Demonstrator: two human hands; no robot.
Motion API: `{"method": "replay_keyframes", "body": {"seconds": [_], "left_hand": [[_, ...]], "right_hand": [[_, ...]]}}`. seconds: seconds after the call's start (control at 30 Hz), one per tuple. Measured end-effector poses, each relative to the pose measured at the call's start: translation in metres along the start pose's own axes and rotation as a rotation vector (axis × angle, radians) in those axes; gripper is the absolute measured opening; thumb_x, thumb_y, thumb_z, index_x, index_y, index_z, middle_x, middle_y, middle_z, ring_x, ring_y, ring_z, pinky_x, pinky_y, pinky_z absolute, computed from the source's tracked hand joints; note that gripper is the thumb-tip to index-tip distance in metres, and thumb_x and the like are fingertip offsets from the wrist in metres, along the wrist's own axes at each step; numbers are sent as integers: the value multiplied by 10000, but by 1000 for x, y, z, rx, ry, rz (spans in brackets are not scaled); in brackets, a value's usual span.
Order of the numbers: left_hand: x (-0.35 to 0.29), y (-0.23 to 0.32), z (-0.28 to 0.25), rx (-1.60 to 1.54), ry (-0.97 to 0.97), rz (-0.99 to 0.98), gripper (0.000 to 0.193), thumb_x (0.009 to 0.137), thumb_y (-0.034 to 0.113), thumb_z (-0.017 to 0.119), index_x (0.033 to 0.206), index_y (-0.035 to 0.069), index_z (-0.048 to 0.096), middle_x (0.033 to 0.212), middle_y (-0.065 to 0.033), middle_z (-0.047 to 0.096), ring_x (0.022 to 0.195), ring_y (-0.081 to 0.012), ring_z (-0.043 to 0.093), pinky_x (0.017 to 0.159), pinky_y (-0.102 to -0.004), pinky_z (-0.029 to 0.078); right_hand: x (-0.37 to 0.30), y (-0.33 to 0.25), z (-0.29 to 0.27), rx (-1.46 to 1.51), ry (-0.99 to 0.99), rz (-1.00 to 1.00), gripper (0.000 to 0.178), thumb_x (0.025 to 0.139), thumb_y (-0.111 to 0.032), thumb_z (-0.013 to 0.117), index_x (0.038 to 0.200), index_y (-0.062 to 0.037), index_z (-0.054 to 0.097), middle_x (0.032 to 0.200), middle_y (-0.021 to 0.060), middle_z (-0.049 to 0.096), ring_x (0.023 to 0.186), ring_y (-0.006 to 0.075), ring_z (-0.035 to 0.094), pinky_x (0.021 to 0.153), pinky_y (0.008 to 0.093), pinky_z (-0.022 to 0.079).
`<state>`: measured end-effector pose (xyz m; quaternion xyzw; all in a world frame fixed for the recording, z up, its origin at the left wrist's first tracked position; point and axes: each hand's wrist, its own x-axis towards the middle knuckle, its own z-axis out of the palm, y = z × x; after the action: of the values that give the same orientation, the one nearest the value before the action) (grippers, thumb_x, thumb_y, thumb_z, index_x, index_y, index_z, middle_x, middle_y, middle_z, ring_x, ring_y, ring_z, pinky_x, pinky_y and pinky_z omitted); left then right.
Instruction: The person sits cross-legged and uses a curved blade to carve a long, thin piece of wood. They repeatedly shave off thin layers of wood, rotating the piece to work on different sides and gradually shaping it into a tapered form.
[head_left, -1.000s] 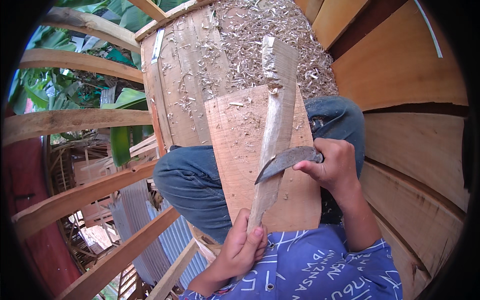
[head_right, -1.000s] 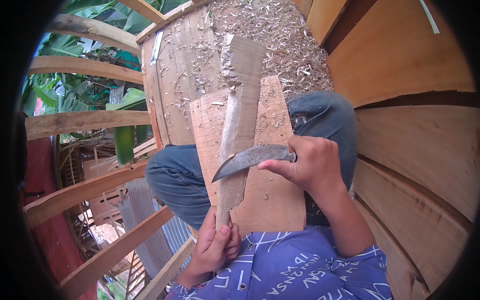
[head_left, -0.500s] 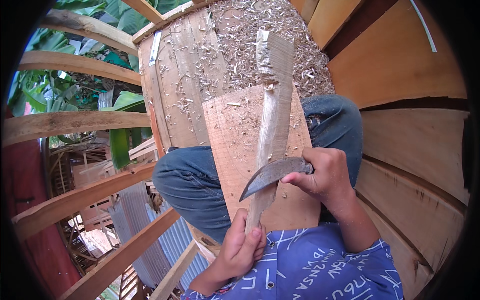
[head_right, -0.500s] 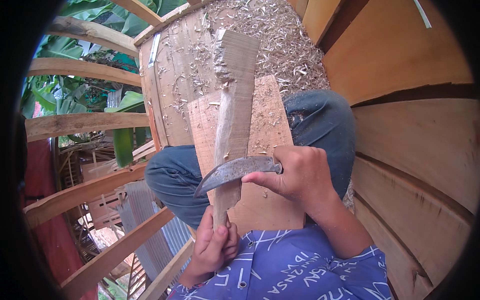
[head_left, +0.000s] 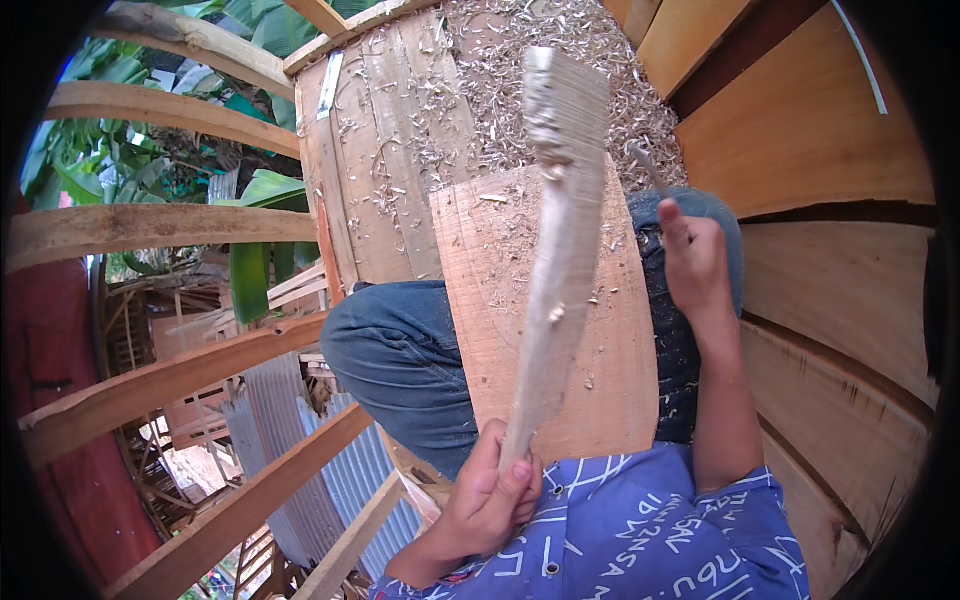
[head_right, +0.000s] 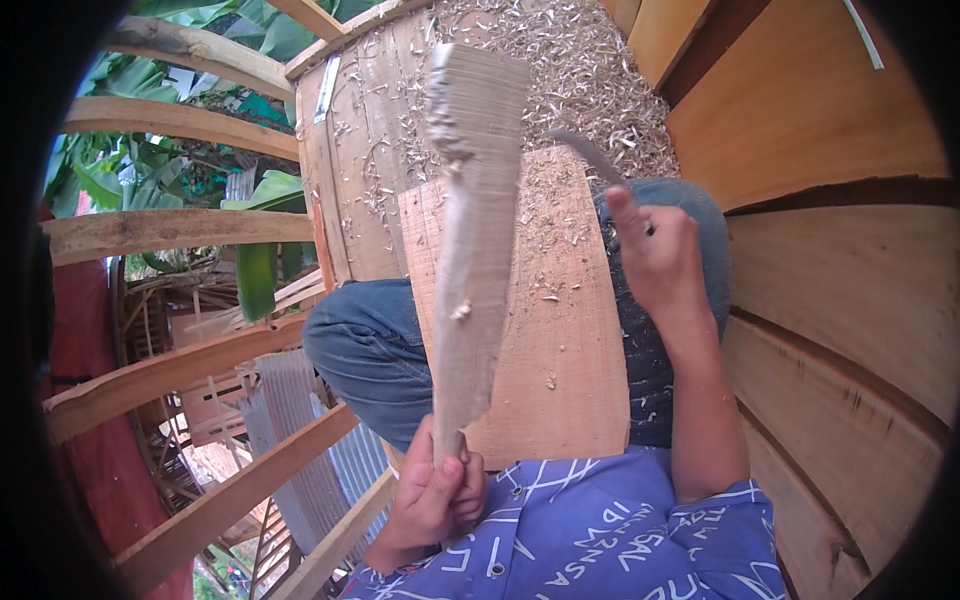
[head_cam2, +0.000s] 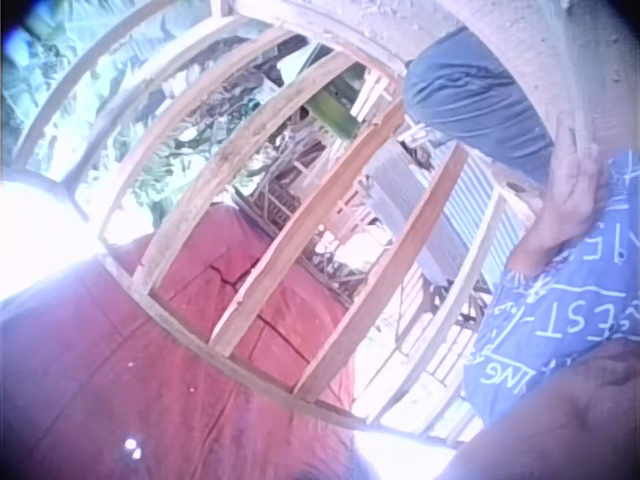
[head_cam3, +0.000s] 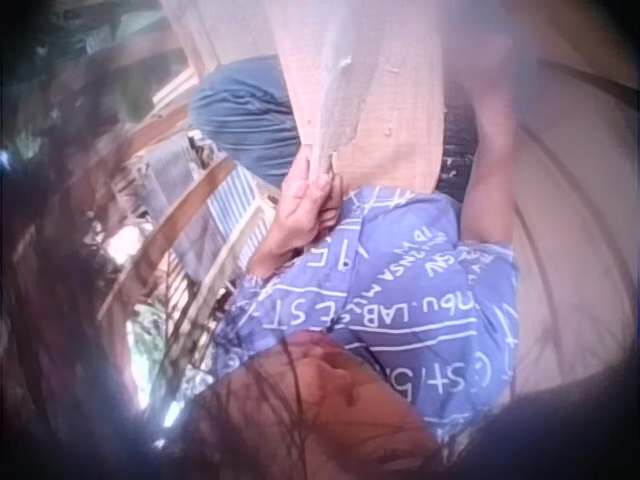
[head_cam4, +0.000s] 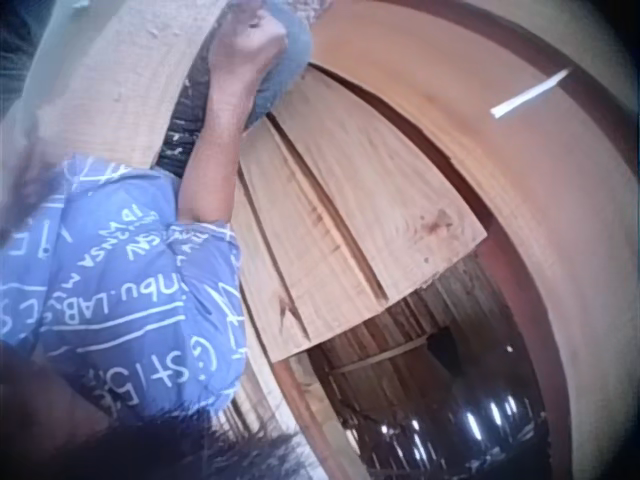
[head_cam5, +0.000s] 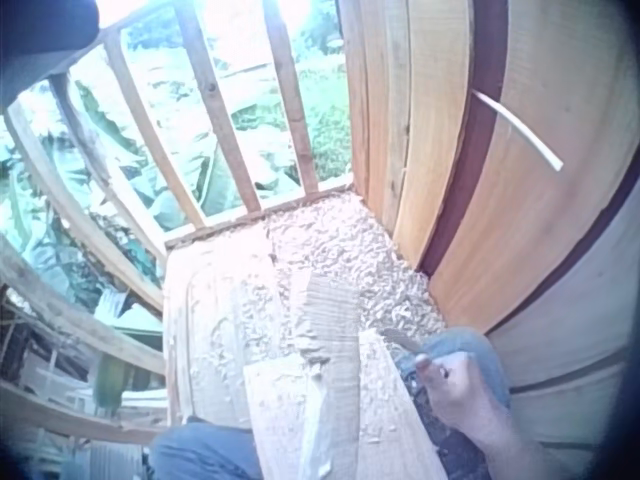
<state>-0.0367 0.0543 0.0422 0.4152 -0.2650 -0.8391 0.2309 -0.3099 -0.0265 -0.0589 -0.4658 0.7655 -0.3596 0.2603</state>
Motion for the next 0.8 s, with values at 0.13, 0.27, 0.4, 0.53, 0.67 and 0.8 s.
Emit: {"method": "replay_keyframes", "body": {"seconds": [0.13,0.27,0.4,0.53,0.67,0.8], "left_hand": [[3,-5,-4,-83,-26,-65,200,1016,289,391,1037,94,349,609,-2,309,449,-59,224,388,-219,215],[10,-2,-10,-125,14,14,216,1014,301,394,1041,92,350,581,2,285,427,-56,214,371,-217,207],[9,-3,0,-59,3,1,207,1016,292,386,1046,93,338,602,-5,307,432,-56,216,381,-219,211],[11,-4,-4,-54,9,-43,186,1022,270,370,1042,87,337,626,-10,320,440,-57,219,389,-221,216],[12,-2,-5,-113,-49,-18,129,1027,197,351,1033,75,310,706,-11,362,497,-40,264,432,-192,257],[15,-1,-1,-63,-2,7,170,1024,250,363,1041,82,342,632,-12,314,445,-57,216,389,-220,218]], "right_hand": [[9,-22,-23,108,17,-90,736,855,-648,524,565,28,514,450,103,399,478,111,352,450,326,341],[-43,-59,-9,-185,-209,-356,663,766,-651,622,550,-28,547,482,135,508,495,334,586,471,375,453],[-55,-50,9,-206,-199,-383,700,693,-709,638,525,-38,527,470,130,500,444,303,560,434,376,430],[-40,-37,10,-280,-163,-349,752,650,-759,622,496,-36,484,456,122,481,422,289,536,421,370,407],[-35,-38,10,-273,-145,-318,773,626,-787,610,487,-41,460,449,116,470,421,280,531,422,366,402],[-29,-37,9,-291,-110,-332,778,617,-798,604,489,-43,464,450,115,475,424,278,531,424,365,404]]}}
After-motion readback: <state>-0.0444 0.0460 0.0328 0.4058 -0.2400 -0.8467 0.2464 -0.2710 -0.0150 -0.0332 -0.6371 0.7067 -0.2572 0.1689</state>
